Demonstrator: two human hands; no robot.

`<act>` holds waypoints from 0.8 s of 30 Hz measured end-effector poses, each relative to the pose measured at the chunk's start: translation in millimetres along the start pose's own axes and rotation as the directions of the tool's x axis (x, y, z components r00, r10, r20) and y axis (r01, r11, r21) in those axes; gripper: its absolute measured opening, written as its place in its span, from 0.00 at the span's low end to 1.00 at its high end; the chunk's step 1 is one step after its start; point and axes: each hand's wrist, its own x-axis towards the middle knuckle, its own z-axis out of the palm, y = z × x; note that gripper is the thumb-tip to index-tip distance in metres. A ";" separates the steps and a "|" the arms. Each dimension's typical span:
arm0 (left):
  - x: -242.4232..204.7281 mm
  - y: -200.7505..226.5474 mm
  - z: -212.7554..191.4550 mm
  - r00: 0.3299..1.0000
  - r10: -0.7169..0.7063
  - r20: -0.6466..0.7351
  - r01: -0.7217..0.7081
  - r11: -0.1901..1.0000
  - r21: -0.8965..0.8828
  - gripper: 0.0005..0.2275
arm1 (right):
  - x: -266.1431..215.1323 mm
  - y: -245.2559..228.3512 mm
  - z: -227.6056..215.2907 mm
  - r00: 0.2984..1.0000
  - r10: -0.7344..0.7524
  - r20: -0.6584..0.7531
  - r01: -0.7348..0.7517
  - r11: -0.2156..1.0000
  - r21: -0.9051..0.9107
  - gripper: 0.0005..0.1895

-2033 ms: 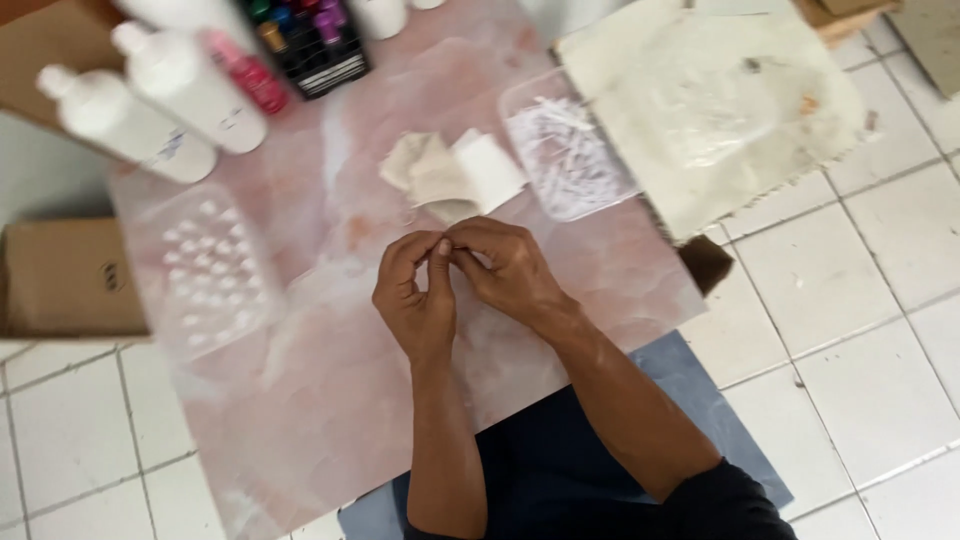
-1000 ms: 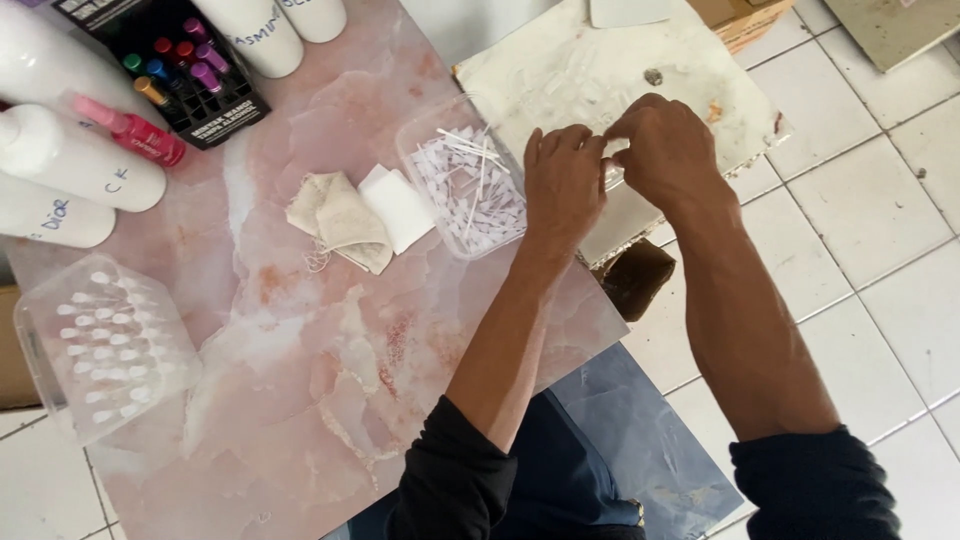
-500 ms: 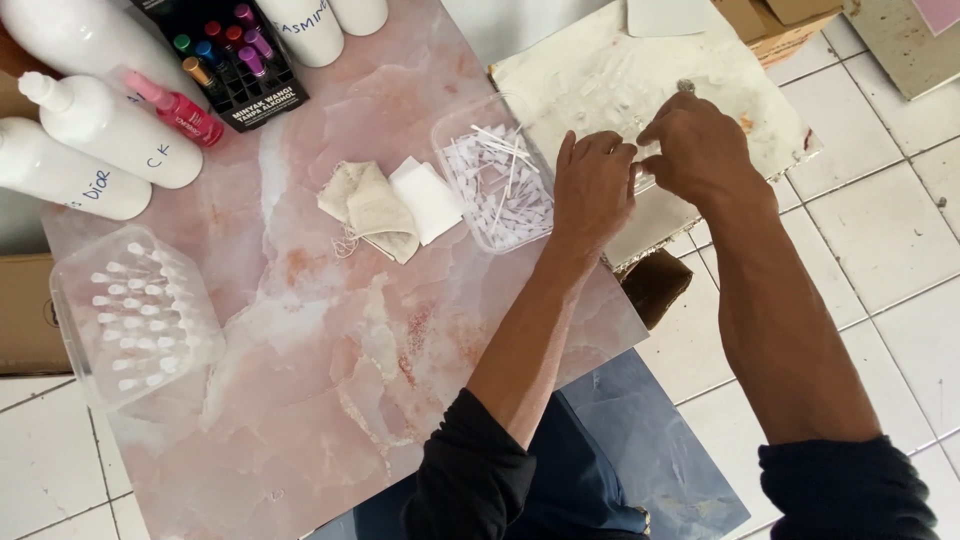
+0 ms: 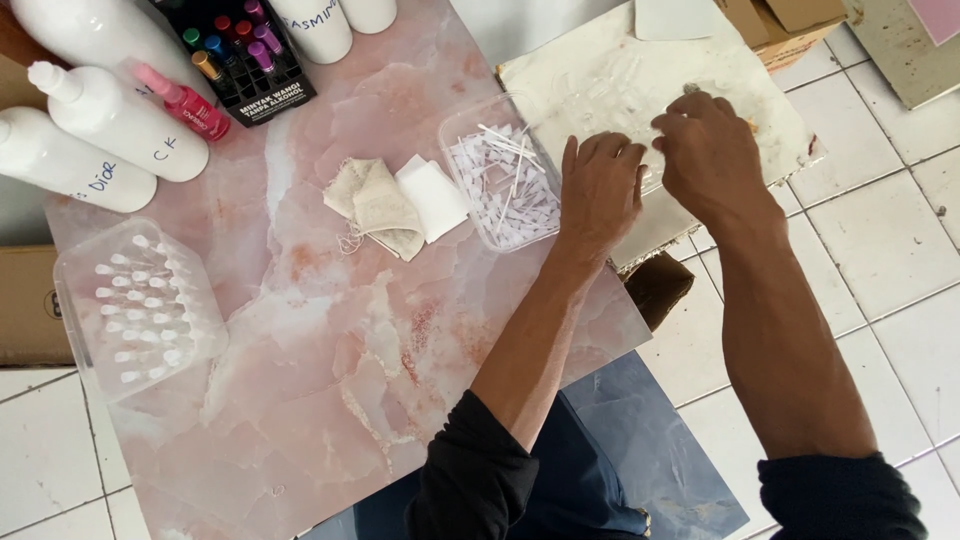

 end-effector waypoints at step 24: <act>-134.3 -171.1 -195.2 0.745 -0.532 -0.401 0.245 0.779 -0.578 0.14 | 42.4 -286.2 51.0 0.839 -0.163 -0.519 0.491 0.637 0.594 0.06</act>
